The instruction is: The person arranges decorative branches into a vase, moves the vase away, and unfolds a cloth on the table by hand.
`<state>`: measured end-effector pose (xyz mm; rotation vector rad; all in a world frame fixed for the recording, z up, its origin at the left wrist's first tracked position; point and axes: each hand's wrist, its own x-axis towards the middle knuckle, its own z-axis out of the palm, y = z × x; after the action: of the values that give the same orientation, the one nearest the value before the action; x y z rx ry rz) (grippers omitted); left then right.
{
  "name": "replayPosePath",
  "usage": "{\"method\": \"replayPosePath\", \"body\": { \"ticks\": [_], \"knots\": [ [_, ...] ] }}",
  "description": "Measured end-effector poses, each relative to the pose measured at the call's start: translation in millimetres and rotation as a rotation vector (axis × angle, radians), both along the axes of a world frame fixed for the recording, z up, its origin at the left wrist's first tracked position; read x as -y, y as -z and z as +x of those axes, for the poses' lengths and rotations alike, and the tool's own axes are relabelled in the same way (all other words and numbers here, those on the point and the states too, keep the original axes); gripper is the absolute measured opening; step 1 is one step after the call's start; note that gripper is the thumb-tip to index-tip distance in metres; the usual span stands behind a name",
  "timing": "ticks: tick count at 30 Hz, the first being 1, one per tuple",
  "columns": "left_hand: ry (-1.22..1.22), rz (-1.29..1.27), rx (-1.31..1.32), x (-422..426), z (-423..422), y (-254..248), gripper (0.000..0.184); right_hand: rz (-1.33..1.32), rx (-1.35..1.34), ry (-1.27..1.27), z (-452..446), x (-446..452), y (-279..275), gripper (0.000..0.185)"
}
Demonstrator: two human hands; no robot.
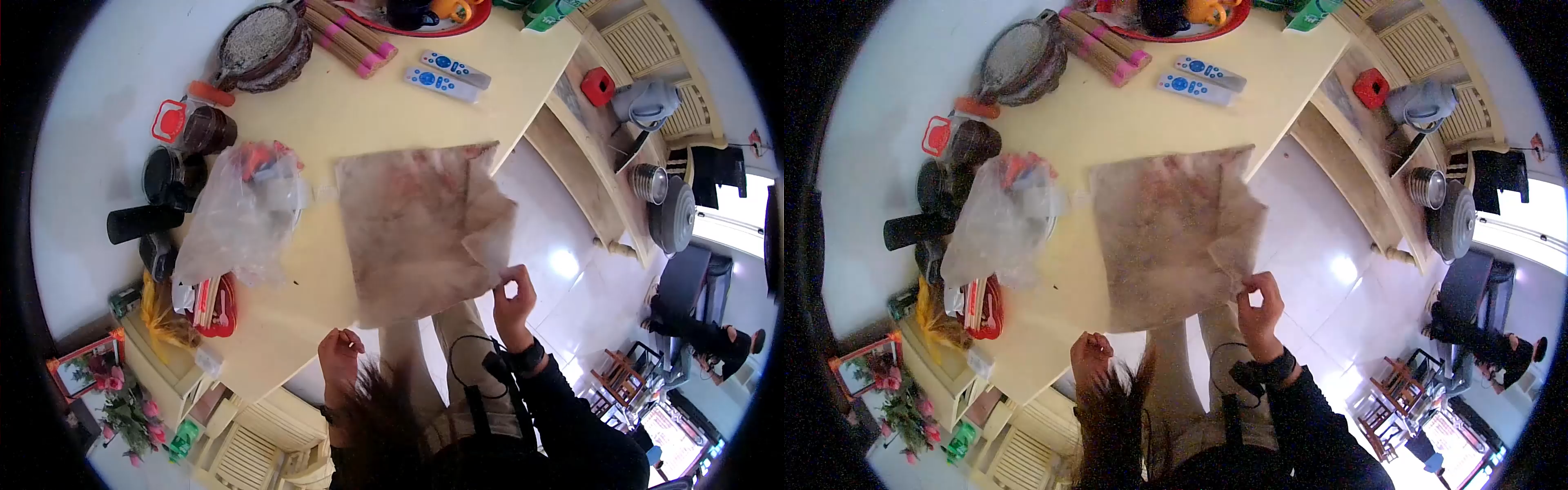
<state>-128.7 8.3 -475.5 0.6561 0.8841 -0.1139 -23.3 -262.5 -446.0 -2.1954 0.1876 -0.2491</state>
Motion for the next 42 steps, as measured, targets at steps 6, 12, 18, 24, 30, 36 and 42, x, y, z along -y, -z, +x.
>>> {"method": "replayPosePath", "body": {
  "ticks": [6,12,18,24,30,36,42],
  "knots": [
    [0.531,0.556,0.065,22,31,16,0.046,0.127,-0.042,0.091,3,2,-4,0.015],
    [0.602,0.327,0.014,76,35,69,0.04,-0.069,-0.008,0.03,11,6,-9,0.022],
    [0.479,0.297,-0.27,90,46,70,0.034,0.01,-0.004,-0.115,19,22,-13,0.028],
    [0.397,0.108,-0.258,121,47,90,0.028,0.145,-0.132,-0.172,14,32,-3,0.029],
    [0.344,0.503,0.127,94,29,109,0.02,0.117,-0.18,-0.242,17,61,16,0.044],
    [0.145,0.049,-0.062,33,52,18,0.025,-0.096,-0.387,-0.727,28,73,23,0.055],
    [0.175,0.042,-0.244,14,23,-23,0.032,-0.305,-0.555,-0.926,19,85,17,0.022]
  ]
}}
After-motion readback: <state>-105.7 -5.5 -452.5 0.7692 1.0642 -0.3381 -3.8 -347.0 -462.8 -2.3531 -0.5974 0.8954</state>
